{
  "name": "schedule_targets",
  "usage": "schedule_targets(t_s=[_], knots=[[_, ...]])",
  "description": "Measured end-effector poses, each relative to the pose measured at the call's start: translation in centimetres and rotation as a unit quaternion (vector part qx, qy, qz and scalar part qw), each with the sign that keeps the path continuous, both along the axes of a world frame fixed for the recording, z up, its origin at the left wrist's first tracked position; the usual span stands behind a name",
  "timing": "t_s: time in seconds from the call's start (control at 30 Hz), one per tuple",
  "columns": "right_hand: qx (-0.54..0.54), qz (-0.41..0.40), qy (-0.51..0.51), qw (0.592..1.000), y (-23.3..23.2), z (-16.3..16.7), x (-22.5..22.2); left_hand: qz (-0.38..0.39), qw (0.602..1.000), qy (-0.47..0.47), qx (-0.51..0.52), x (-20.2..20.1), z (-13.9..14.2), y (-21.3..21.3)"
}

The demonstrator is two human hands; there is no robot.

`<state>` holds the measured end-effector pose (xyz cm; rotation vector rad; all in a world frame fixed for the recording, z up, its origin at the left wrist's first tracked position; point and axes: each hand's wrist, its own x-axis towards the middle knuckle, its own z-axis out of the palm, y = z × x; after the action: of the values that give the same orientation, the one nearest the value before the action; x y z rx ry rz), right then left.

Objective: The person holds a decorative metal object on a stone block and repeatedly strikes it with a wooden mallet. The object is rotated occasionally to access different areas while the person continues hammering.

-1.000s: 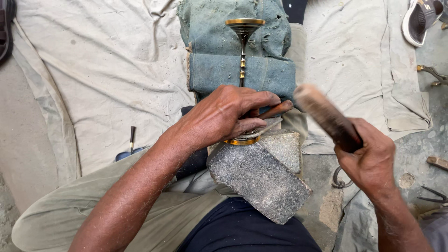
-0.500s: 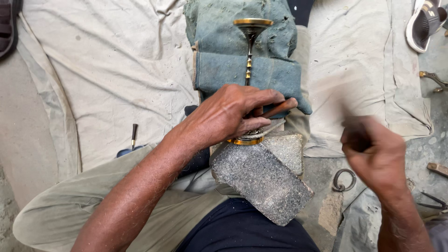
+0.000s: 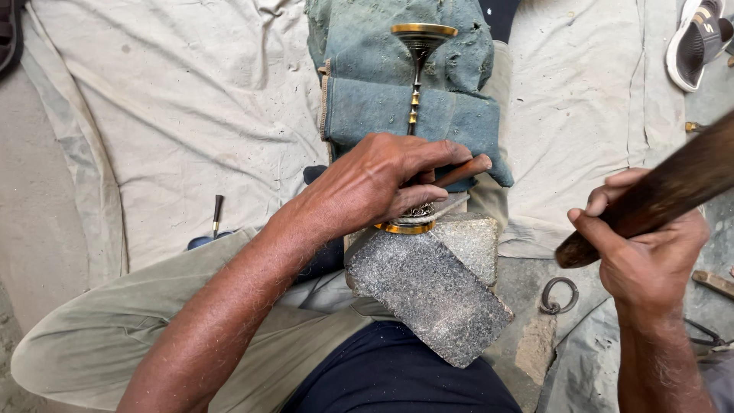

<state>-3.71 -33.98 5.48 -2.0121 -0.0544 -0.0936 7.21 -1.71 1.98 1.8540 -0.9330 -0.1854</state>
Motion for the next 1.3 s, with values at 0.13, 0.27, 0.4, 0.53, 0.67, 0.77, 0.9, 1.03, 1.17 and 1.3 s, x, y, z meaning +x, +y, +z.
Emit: schedule_targets(t_s=[0.13,0.27,0.4,0.53,0.67,0.77,0.9,1.03,1.17,1.3], knots=[[-0.275,0.012,-0.016,0.961,0.4,0.3,0.2,0.0,1.0,-0.016,-0.021,0.0,-0.1,-0.2],[0.01,-0.085,0.053,0.995,0.8,0.6,0.2,0.0,1.0,0.001,-0.018,-0.1,0.1,0.2],[-0.155,-0.001,-0.007,0.988,1.1,1.2,0.7,0.001,1.0,-0.002,-0.009,-0.1,0.3,0.3],[-0.199,-0.042,0.036,0.978,1.4,2.0,1.1,0.019,1.0,-0.003,0.012,-0.3,0.1,0.1],[-0.011,0.01,-0.015,1.0,1.2,2.4,1.5,0.019,1.0,0.002,0.005,-0.5,-0.4,0.3],[-0.475,0.005,0.075,0.877,0.8,2.3,1.5,0.038,0.998,-0.041,-0.017,-0.8,-0.7,0.4],[-0.135,0.007,0.004,0.991,0.6,2.1,1.7,0.042,0.999,-0.026,-0.013,-1.0,-0.8,0.3],[-0.319,0.028,-0.016,0.947,1.1,2.4,2.0,0.057,0.998,-0.03,-0.001,-1.1,-1.0,0.3],[-0.042,-0.048,0.045,0.997,1.7,3.1,1.8,0.058,0.998,-0.028,0.01,-1.2,-1.2,0.5],[-0.451,0.04,-0.022,0.891,1.3,3.1,1.7,0.08,0.996,-0.028,0.008,-1.6,-0.9,0.3]])
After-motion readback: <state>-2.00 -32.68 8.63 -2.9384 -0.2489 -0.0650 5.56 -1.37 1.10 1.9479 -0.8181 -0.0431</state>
